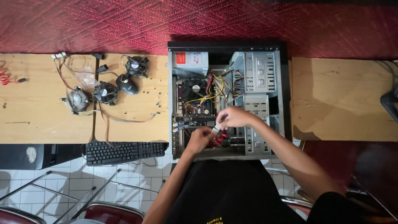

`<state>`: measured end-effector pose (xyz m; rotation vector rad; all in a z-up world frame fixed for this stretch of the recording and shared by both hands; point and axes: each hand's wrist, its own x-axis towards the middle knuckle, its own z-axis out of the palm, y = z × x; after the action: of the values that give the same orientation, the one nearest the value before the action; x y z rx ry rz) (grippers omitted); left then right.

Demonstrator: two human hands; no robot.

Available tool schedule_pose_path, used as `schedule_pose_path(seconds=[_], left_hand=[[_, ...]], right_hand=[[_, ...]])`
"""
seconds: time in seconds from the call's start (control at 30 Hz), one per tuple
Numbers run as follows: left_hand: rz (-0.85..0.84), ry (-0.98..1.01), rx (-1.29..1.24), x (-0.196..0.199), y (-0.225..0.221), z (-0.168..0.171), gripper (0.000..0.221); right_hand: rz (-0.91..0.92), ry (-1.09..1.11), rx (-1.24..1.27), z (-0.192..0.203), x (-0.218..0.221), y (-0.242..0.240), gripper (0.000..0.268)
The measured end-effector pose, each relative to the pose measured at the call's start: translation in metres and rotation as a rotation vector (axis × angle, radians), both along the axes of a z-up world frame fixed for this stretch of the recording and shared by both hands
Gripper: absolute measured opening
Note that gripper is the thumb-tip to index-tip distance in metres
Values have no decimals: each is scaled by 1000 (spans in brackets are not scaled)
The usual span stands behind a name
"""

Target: Organizing and connecting internal power and data cables inside a desktop computer case.

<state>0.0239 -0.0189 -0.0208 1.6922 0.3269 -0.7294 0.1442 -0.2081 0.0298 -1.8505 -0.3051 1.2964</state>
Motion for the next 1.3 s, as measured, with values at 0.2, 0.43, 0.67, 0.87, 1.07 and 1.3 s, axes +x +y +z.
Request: schedule_pose_path(seconds=[0.2, 0.43, 0.67, 0.87, 1.07, 1.3], left_hand=[[-19, -12, 65, -1, 4, -1, 21], [-4, -87, 51, -1, 4, -28, 20], [-25, -163, 125, -2, -1, -62, 17], [16, -198, 162, -6, -1, -60, 16], [3, -221, 194, -1, -1, -55, 15], [10, -251, 125, -2, -6, -65, 24]], right_hand=[[-50, -36, -29, -6, -1, 9, 21], [-26, 16, 2, -11, -3, 8, 17], [-82, 72, 61, -52, -6, -7, 18], [-202, 85, 117, -48, -23, -10, 20], [-254, 48, 126, -66, -27, -12, 21], [-90, 11, 81, -40, -17, -10, 16]])
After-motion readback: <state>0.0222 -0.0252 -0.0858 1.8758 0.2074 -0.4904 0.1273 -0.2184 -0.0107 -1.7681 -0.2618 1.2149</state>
